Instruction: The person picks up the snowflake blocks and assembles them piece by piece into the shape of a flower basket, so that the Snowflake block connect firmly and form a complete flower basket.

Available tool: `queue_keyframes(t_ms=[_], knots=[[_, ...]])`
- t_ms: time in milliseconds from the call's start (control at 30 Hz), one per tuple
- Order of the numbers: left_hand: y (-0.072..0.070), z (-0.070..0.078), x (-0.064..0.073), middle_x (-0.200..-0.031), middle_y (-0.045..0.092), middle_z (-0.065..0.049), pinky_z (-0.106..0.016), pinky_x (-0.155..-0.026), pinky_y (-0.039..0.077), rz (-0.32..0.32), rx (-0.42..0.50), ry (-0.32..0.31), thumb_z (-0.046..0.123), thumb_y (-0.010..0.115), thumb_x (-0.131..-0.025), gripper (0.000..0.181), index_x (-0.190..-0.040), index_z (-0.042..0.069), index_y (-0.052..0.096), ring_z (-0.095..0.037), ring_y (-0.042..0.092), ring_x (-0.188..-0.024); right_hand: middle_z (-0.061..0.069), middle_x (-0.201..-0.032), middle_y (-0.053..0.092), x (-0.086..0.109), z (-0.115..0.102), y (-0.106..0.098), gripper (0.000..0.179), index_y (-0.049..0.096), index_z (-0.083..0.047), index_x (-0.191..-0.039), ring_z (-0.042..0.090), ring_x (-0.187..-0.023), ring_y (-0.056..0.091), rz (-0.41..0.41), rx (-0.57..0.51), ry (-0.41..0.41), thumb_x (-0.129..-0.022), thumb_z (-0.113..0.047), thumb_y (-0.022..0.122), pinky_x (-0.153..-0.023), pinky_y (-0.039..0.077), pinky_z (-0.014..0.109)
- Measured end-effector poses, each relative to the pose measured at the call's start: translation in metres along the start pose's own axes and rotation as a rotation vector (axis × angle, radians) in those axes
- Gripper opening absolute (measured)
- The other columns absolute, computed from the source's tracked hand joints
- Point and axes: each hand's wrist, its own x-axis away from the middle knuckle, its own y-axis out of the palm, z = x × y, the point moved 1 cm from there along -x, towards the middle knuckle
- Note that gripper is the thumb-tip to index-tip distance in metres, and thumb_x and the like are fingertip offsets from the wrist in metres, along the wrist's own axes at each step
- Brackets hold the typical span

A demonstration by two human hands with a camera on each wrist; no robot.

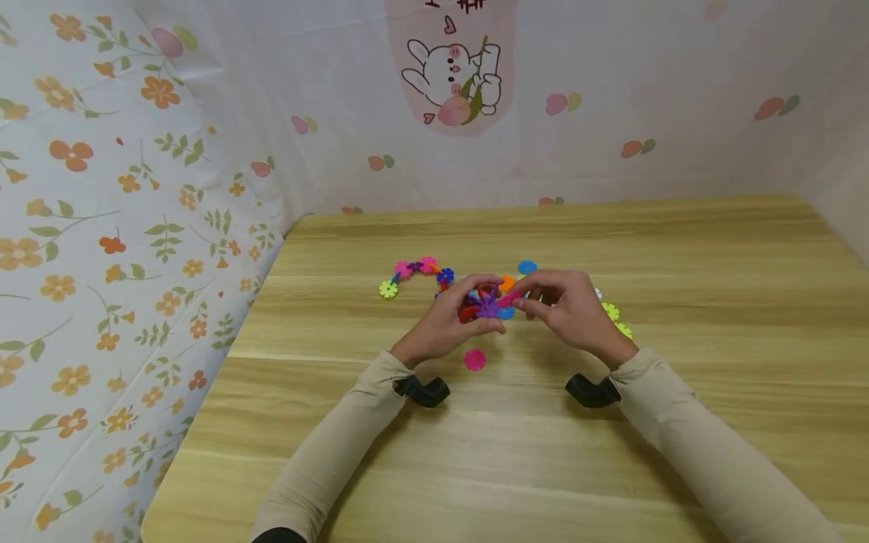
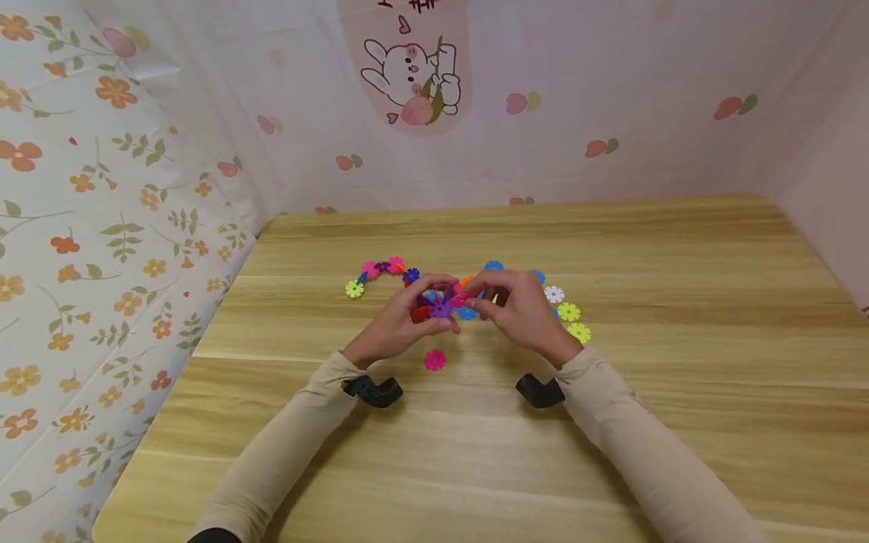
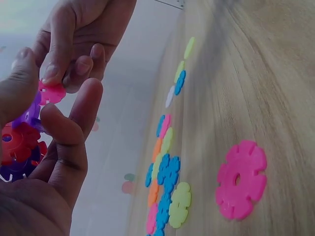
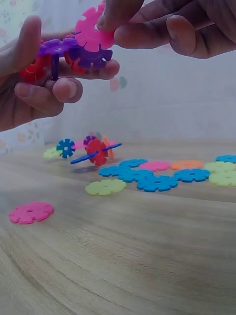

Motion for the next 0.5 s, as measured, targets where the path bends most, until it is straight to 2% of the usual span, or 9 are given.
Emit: queue_keyframes(t_ms=[167,300,367,500], knots=[[0.0013,0.0019,-0.0005,-0.143,0.051,-0.014,-0.026,-0.090,0.056,-0.022,0.037,0.001,0.016,0.064,-0.098,0.057,-0.149,0.007,0.041,-0.024,0.062,-0.112,0.007,-0.077,0.071,0.0012,0.0000,0.0004,0.007,0.077,-0.011,-0.093,0.008,-0.058,0.059,0.029,0.003,-0.046,-0.088,-0.006,0.075,-0.050,0.046,0.022],[0.0023,0.0038,-0.0016,-0.138,0.052,-0.012,-0.024,-0.079,0.055,-0.039,0.050,0.004,0.015,0.062,-0.099,0.055,-0.149,0.009,0.040,-0.022,0.063,-0.094,0.007,-0.075,0.069,0.0023,-0.0005,0.0014,0.007,0.078,-0.008,-0.093,0.014,-0.058,0.061,0.033,-0.015,-0.052,-0.089,-0.005,0.074,-0.051,0.047,0.022],[0.0029,0.0045,-0.0017,-0.134,0.053,-0.015,-0.025,-0.074,0.053,-0.051,0.062,0.006,0.013,0.060,-0.100,0.054,-0.149,0.010,0.039,-0.021,0.061,-0.085,0.006,-0.074,0.068,0.0031,-0.0012,0.0016,0.008,0.078,-0.007,-0.094,0.018,-0.057,0.061,0.029,-0.032,-0.040,-0.089,-0.004,0.074,-0.052,0.048,0.022],[0.0054,0.0045,-0.0011,-0.137,0.048,-0.017,-0.029,-0.077,0.055,-0.071,0.081,-0.007,0.012,0.059,-0.101,0.054,-0.149,0.011,0.035,-0.017,0.062,-0.083,0.005,-0.074,0.067,0.0042,-0.0018,0.0014,0.010,0.078,-0.006,-0.095,0.016,-0.056,0.059,0.011,-0.062,-0.025,-0.088,0.000,0.073,-0.052,0.049,0.023]])
